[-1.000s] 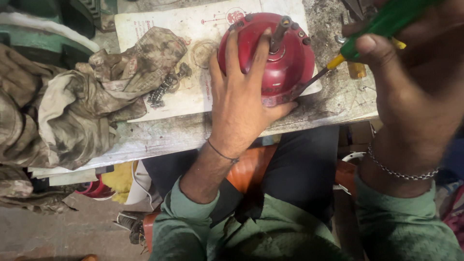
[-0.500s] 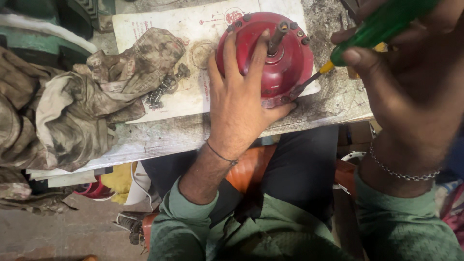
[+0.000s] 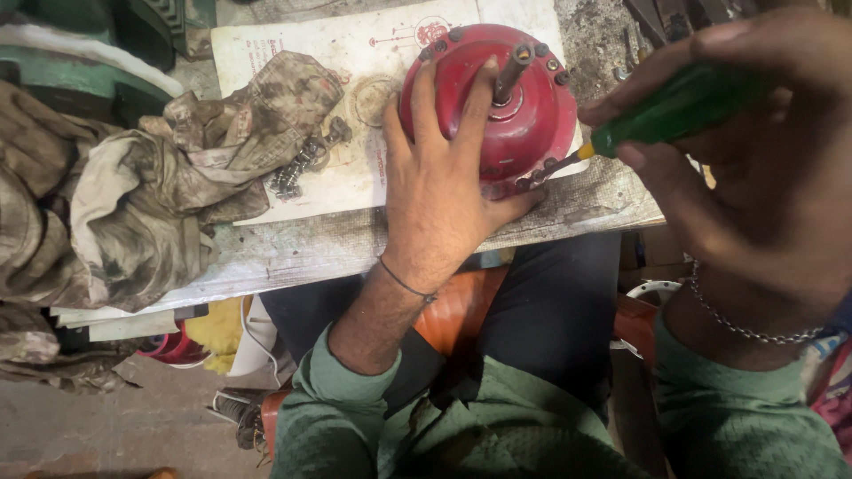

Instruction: The person unscrews screws from a red motor end cover with a screwdriver, removes the cover, and lifts out the rotor and stator assembly. They wipe the components with a rag, tap the housing with a hammer, and reposition the parts on the workbench.

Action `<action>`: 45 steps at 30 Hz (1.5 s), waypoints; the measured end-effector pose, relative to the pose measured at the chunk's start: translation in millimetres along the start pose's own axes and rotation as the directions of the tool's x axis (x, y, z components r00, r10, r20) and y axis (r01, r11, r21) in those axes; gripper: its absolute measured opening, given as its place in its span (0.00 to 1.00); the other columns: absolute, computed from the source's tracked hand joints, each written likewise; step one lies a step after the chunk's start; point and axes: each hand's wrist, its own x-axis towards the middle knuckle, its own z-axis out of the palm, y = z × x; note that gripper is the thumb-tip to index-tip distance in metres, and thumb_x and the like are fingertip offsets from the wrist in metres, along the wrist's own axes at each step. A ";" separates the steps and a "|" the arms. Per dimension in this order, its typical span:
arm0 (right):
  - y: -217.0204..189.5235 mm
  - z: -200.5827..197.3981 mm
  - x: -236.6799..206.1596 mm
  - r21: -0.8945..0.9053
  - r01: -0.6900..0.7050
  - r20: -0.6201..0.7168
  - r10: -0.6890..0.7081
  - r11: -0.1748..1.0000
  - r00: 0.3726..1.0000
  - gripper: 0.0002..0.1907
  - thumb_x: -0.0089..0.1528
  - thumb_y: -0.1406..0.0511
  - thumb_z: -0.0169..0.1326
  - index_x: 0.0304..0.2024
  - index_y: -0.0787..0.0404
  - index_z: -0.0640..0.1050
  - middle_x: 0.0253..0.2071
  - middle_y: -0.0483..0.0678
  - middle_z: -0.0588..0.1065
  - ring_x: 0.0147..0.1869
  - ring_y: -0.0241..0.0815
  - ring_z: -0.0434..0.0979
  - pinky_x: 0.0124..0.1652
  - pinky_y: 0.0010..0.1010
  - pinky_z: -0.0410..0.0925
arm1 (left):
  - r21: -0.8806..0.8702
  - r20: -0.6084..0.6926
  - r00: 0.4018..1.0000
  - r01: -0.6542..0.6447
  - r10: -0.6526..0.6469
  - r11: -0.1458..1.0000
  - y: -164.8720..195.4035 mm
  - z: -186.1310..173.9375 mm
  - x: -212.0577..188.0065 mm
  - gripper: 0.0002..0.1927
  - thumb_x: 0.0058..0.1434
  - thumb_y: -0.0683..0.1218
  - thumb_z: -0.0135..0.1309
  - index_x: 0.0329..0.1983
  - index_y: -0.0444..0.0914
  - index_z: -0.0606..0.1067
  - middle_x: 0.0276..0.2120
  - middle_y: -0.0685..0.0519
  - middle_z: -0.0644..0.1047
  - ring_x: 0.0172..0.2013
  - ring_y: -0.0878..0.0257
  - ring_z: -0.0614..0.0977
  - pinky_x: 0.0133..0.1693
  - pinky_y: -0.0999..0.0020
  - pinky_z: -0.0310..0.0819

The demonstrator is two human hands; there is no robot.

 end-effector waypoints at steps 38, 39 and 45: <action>-5.4 23.1 -4.5 0.059 -0.168 -0.264 0.178 0.984 0.948 0.40 0.65 0.79 0.61 0.71 0.56 0.54 0.62 0.53 0.65 0.56 0.44 0.74 0.58 0.29 0.73 | -0.083 -0.002 1.000 0.031 -0.031 0.996 4.0 -5.0 0.7 0.65 0.37 0.65 0.77 0.75 0.50 0.54 0.70 0.30 0.55 0.68 0.24 0.57 0.68 0.30 0.55; -9.1 23.3 -1.1 0.066 -0.206 -0.282 0.216 0.976 0.935 0.41 0.64 0.79 0.61 0.71 0.56 0.54 0.62 0.54 0.64 0.56 0.44 0.74 0.58 0.29 0.73 | -0.084 -0.004 1.000 0.026 -0.027 0.996 3.9 -5.1 0.7 0.65 0.38 0.65 0.77 0.75 0.50 0.54 0.70 0.30 0.55 0.68 0.24 0.56 0.68 0.30 0.55; -25.0 23.2 17.5 0.582 -0.466 -0.325 0.716 0.666 0.618 0.45 0.54 0.78 0.56 0.70 0.57 0.52 0.58 0.59 0.69 0.49 0.43 0.79 0.50 0.28 0.77 | -0.059 0.008 1.000 0.015 -0.015 0.998 1.3 -2.3 1.6 0.64 0.41 0.68 0.76 0.76 0.48 0.54 0.69 0.29 0.54 0.68 0.24 0.56 0.69 0.28 0.53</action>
